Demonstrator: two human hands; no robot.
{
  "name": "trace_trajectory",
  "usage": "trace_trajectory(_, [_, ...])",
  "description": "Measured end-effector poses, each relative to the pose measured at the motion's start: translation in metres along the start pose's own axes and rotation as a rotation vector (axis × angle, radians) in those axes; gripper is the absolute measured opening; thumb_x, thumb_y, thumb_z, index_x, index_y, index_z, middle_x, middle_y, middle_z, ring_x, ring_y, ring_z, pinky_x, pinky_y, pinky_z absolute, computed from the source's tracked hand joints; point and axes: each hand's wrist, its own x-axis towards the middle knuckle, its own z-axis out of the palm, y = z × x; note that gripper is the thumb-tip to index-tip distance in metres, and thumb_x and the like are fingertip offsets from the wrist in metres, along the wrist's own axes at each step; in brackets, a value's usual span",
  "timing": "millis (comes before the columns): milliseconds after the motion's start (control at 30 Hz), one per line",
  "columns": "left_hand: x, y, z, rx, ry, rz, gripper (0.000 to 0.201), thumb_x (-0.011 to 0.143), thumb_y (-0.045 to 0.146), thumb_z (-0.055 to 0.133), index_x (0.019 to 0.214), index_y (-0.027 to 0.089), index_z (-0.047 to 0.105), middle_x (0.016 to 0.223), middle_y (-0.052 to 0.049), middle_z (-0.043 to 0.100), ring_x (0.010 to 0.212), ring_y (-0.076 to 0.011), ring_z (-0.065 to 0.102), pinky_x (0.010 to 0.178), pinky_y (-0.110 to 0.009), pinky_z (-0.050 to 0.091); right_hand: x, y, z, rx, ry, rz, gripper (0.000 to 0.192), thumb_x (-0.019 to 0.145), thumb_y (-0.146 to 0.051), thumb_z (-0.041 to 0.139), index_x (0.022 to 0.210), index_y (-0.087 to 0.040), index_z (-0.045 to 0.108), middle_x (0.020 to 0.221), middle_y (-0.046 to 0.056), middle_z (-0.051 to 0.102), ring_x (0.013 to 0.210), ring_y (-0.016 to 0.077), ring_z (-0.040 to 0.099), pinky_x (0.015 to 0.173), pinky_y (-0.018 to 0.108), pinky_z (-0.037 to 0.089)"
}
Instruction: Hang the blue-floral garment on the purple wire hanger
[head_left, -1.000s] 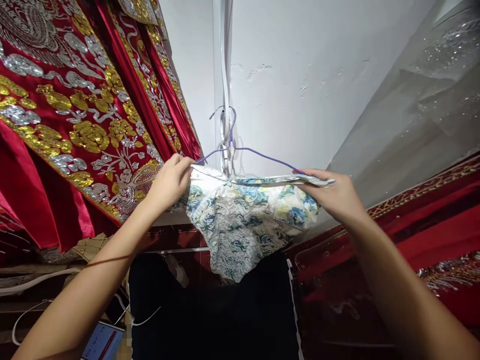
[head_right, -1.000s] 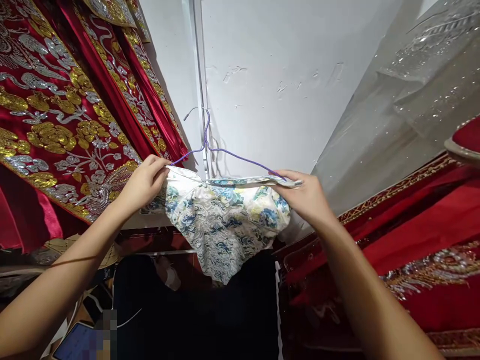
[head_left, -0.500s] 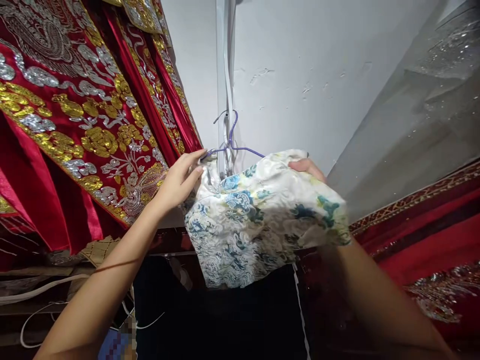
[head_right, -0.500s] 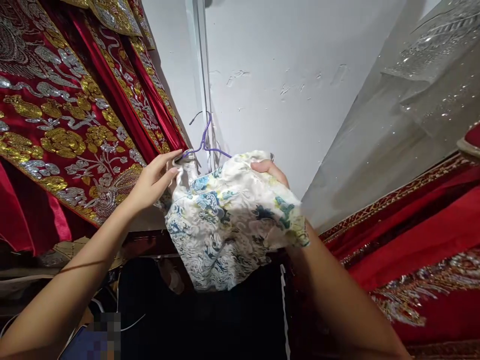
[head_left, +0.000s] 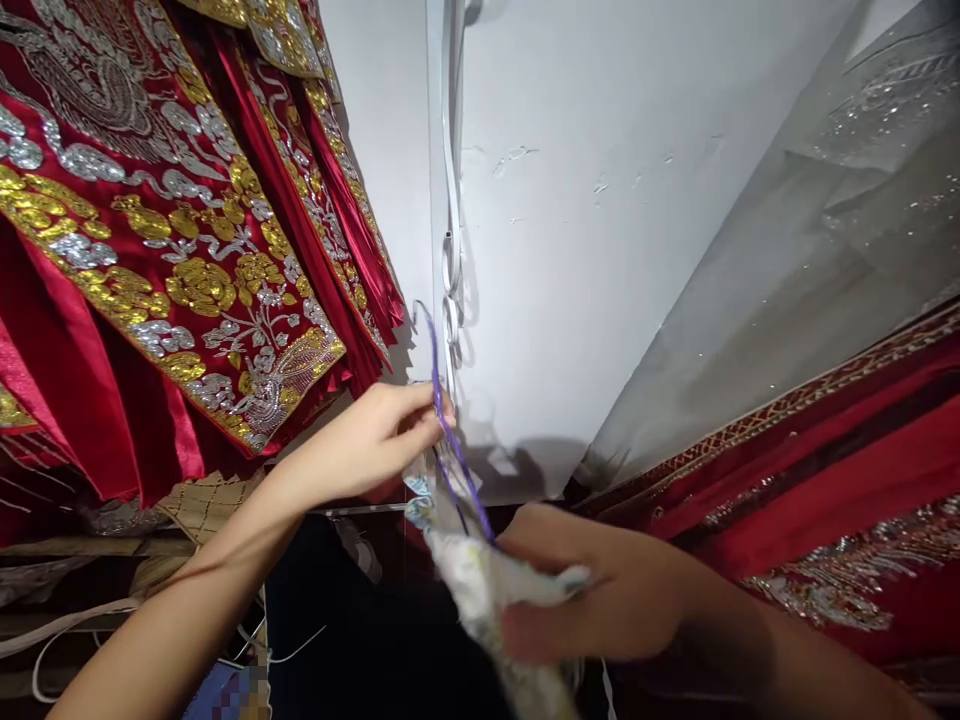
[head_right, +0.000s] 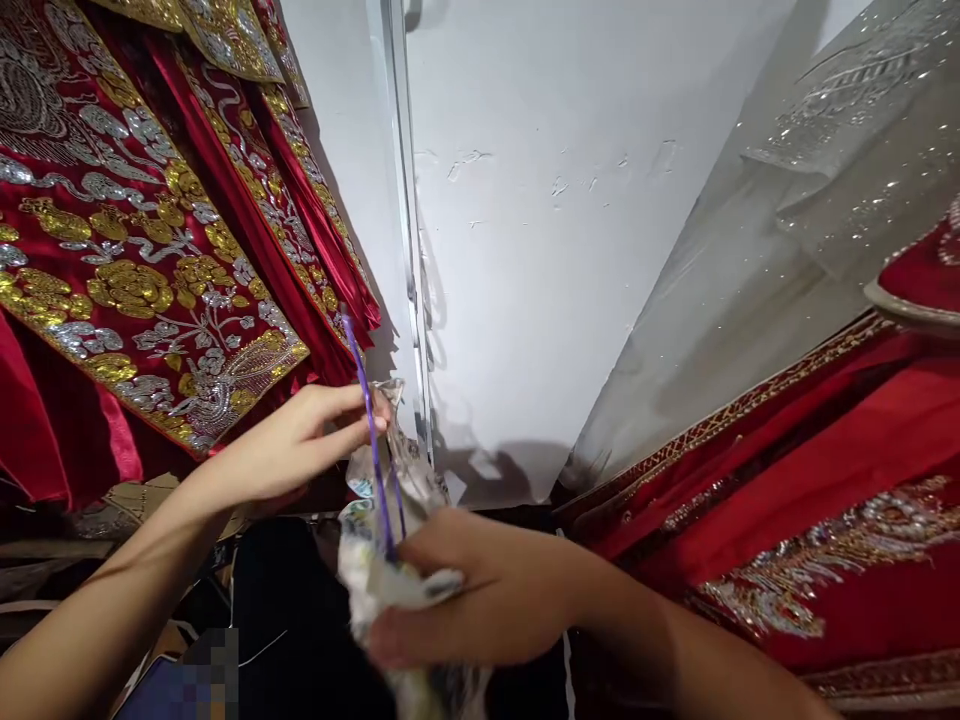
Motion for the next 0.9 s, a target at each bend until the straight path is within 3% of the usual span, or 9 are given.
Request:
trace_trajectory(100, [-0.009,0.003,0.001,-0.087,-0.062,-0.028,0.026,0.1,0.028,0.044,0.084,0.017,0.06,0.078,0.0,0.06,0.073,-0.0141,0.053,0.072,-0.025,0.043,0.017,0.01,0.006,-0.247,0.01,-0.106,0.034,0.094,-0.046,0.062,0.077,-0.016,0.061,0.072,0.0,0.059,0.068,0.0112,0.055,0.068,0.023,0.047])
trace_trajectory(200, [-0.02,-0.012,-0.007,-0.273,-0.136,-0.013,0.02,0.095,0.026,0.05,0.081,0.016,0.06,0.077,-0.001,0.058,0.073,-0.0153,0.051,0.071,-0.028,0.04,0.024,0.029,-0.013,-0.513,0.409,-0.129,0.023,0.095,-0.042,0.063,0.103,-0.02,0.067,0.102,0.007,0.069,0.097,0.0192,0.063,0.089,0.034,0.051])
trace_trajectory(267, [-0.027,-0.021,-0.011,-0.491,-0.169,0.015,0.018,0.086,0.028,0.054,0.074,0.016,0.057,0.071,-0.003,0.053,0.068,-0.0163,0.047,0.066,-0.03,0.037,0.029,0.046,-0.028,-0.689,0.685,-0.122,0.053,0.088,-0.04,0.072,0.135,-0.022,0.055,0.134,0.013,0.06,0.126,0.0284,0.055,0.106,0.047,0.046])
trace_trajectory(367, [-0.033,-0.022,-0.011,-0.826,-0.104,0.03,0.019,0.07,0.032,0.059,0.064,0.018,0.048,0.064,-0.003,0.044,0.063,-0.0169,0.039,0.061,-0.033,0.032,0.04,0.07,-0.042,-0.986,0.77,-0.172,0.102,0.076,-0.037,0.081,0.159,-0.019,0.024,0.163,0.02,0.029,0.151,0.0409,0.023,0.12,0.067,0.021])
trace_trajectory(467, [-0.031,-0.015,-0.007,-1.011,-0.044,0.016,0.023,0.064,0.029,0.063,0.062,0.019,0.043,0.062,-0.002,0.04,0.064,-0.0169,0.037,0.062,-0.033,0.033,0.056,0.084,-0.05,-1.14,0.84,-0.305,0.087,0.086,-0.027,0.07,0.159,-0.023,0.024,0.158,0.019,0.038,0.15,0.0386,0.028,0.121,0.07,0.014])
trace_trajectory(533, [-0.027,-0.013,-0.006,-1.096,-0.009,0.01,0.024,0.064,0.027,0.066,0.063,0.019,0.043,0.062,-0.001,0.039,0.064,-0.0164,0.038,0.064,-0.032,0.035,0.064,0.085,-0.059,-1.133,0.931,-0.402,0.074,0.09,-0.023,0.065,0.157,-0.026,0.032,0.146,0.015,0.052,0.141,0.0333,0.044,0.121,0.063,0.025])
trace_trajectory(633, [-0.022,-0.021,-0.007,-1.289,0.116,0.005,0.032,0.06,0.021,0.069,0.063,0.019,0.038,0.063,0.002,0.033,0.065,-0.0147,0.039,0.067,-0.03,0.039,0.072,0.075,-0.08,-1.015,0.915,-0.47,0.065,0.092,-0.032,0.067,0.152,-0.026,0.043,0.135,0.012,0.062,0.125,0.0278,0.058,0.109,0.049,0.045])
trace_trajectory(800, [-0.022,-0.036,-0.011,-1.591,0.326,0.004,0.037,0.056,0.016,0.068,0.067,0.02,0.033,0.065,0.004,0.03,0.067,-0.0127,0.043,0.07,-0.028,0.045,0.072,0.059,-0.117,-0.73,0.813,-0.268,0.031,0.095,-0.042,0.062,0.112,-0.019,0.072,0.107,0.009,0.073,0.099,0.0226,0.066,0.09,0.038,0.051])
trace_trajectory(900, [-0.022,-0.037,-0.014,-1.609,0.377,0.02,0.029,0.062,0.023,0.068,0.072,0.021,0.041,0.066,0.003,0.039,0.07,-0.0141,0.05,0.072,-0.029,0.049,0.06,0.064,-0.134,-0.29,0.692,-0.116,0.034,0.088,-0.05,0.068,0.087,-0.017,0.073,0.086,0.005,0.073,0.079,0.0183,0.067,0.074,0.031,0.053])
